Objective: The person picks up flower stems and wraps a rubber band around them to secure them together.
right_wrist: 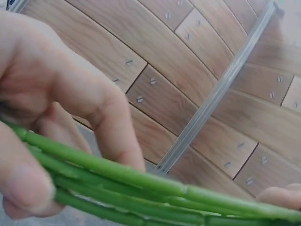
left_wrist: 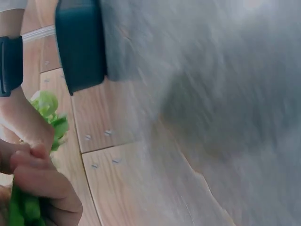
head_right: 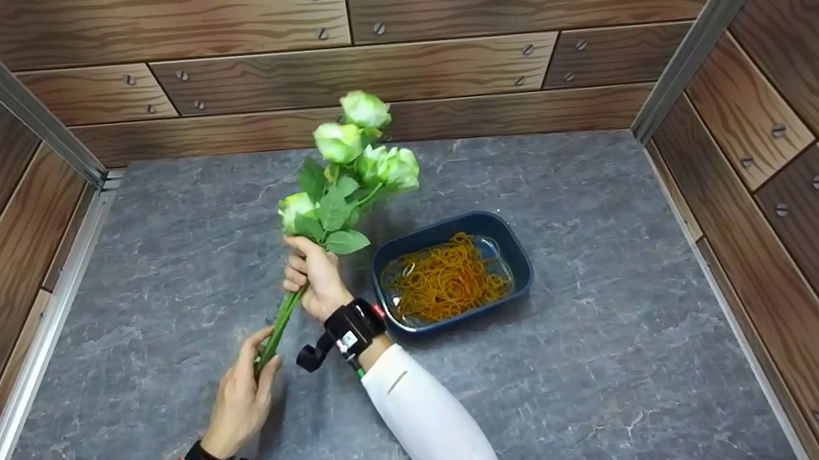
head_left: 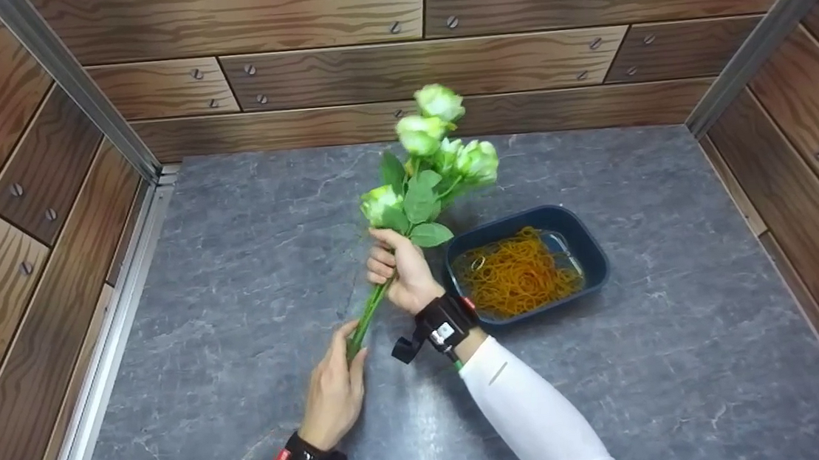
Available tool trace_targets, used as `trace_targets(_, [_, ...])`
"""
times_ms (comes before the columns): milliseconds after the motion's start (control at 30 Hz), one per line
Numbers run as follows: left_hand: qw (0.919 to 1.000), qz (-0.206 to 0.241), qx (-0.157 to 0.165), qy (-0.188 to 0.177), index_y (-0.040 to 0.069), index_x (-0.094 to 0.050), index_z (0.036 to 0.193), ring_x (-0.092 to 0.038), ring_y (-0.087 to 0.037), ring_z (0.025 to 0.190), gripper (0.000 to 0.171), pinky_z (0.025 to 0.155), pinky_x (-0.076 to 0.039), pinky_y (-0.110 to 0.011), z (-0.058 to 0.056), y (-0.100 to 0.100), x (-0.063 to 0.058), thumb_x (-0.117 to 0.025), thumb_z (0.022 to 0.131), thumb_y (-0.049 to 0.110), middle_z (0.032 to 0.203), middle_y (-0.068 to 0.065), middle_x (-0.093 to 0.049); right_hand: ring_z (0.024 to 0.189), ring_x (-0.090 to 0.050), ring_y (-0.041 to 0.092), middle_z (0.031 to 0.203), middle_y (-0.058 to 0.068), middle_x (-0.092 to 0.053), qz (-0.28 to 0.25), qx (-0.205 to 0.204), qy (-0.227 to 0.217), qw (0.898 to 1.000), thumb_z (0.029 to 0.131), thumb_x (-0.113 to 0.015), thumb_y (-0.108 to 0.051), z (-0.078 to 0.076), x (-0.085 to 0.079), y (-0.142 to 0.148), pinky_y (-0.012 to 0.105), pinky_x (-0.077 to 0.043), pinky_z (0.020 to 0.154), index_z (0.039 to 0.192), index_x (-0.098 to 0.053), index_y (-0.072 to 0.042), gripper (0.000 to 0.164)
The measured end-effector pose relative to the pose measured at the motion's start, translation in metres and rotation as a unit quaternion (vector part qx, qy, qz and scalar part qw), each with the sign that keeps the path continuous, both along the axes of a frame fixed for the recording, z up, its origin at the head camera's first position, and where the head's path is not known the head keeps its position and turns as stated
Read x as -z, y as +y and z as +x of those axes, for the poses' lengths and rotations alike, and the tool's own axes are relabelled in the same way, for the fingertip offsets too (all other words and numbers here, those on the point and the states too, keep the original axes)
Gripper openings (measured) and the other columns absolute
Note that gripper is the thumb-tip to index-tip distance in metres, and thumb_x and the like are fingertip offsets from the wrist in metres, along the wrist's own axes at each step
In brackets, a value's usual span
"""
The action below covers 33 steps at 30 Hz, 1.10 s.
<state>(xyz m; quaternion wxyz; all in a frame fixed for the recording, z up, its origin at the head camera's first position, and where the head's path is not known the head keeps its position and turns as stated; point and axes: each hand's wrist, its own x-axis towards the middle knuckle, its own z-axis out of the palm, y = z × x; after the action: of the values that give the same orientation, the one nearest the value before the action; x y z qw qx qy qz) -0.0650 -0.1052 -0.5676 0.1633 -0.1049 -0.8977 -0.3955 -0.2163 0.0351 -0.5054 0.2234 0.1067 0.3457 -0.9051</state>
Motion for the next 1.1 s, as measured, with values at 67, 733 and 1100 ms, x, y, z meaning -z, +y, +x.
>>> trace_targets(67, [0.9997,0.014,-0.002,-0.018,0.006,-0.057,0.137,-0.062,-0.010,0.072,0.039,0.062,-0.053,-0.028,0.004,0.001,-0.002,-0.069,0.101,0.006,0.094,-0.007,-0.073,0.038,-0.028,0.001,0.045,-0.012,-0.029,-0.003,-0.002,0.017,1.000,0.109,-0.053,-0.018,0.002,-0.008,0.004,0.016,-0.025,0.041,0.063,-0.037,-0.022,0.048])
trace_targets(733, [0.8638,0.454,0.012,-0.218,-0.013,-0.057,0.114,-0.028,0.003,0.040,0.044,0.041,-0.026,-0.014,0.023,0.022,-0.019,-0.037,0.116,0.026,0.071,0.001,-0.063,0.044,-0.012,0.005,0.046,-0.011,-0.026,-0.050,0.059,0.095,0.992,0.113,-0.038,-0.016,0.011,-0.057,0.069,0.020,-0.008,0.047,0.071,-0.048,-0.019,0.043])
trace_targets(1100, [0.8430,0.495,0.017,-0.209,-0.013,-0.055,0.107,-0.030,0.001,0.042,0.046,0.040,-0.026,-0.015,0.017,0.045,-0.030,-0.030,0.117,0.025,0.073,0.001,-0.059,0.037,-0.023,0.002,0.043,-0.012,-0.029,-0.016,0.041,0.111,0.993,0.112,-0.042,-0.022,0.021,-0.053,0.077,0.017,-0.016,0.043,0.053,-0.034,-0.023,0.060])
